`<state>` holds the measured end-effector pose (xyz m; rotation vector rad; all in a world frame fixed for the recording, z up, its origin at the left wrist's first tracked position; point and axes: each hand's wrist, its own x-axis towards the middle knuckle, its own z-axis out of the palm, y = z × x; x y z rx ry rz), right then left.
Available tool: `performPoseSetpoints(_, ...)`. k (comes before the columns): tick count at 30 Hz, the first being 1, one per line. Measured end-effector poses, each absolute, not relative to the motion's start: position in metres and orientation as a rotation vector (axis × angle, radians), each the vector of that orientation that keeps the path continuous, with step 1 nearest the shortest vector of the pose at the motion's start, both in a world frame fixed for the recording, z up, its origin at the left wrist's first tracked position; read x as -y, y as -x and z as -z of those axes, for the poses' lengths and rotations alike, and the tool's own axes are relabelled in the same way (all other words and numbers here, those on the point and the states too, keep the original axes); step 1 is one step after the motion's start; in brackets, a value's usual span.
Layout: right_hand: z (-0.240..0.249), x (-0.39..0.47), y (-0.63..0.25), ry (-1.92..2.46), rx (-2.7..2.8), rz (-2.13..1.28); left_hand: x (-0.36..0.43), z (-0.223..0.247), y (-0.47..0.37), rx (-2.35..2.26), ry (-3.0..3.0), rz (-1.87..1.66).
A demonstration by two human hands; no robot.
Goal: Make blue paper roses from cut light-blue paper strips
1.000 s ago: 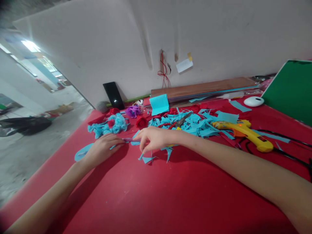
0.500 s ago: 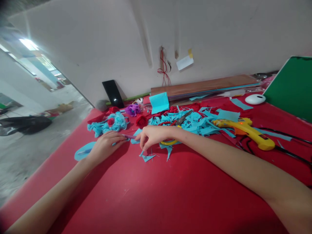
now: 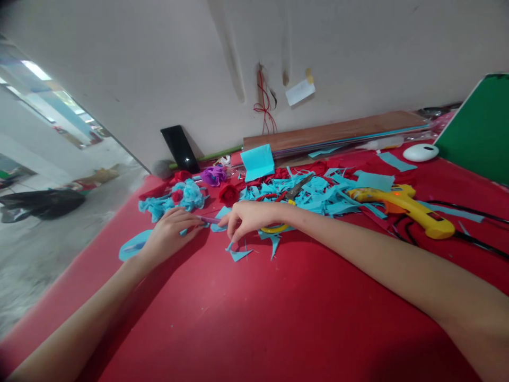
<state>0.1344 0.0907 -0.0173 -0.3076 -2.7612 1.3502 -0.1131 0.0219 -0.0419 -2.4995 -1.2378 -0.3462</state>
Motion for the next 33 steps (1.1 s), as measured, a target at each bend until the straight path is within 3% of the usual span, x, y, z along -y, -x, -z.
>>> performPoseSetpoints(33,0.0126,-0.0874,-0.1353,0.341,2.782,-1.339,-0.0171,0.0396,0.1057,1.330,2.444,0.319)
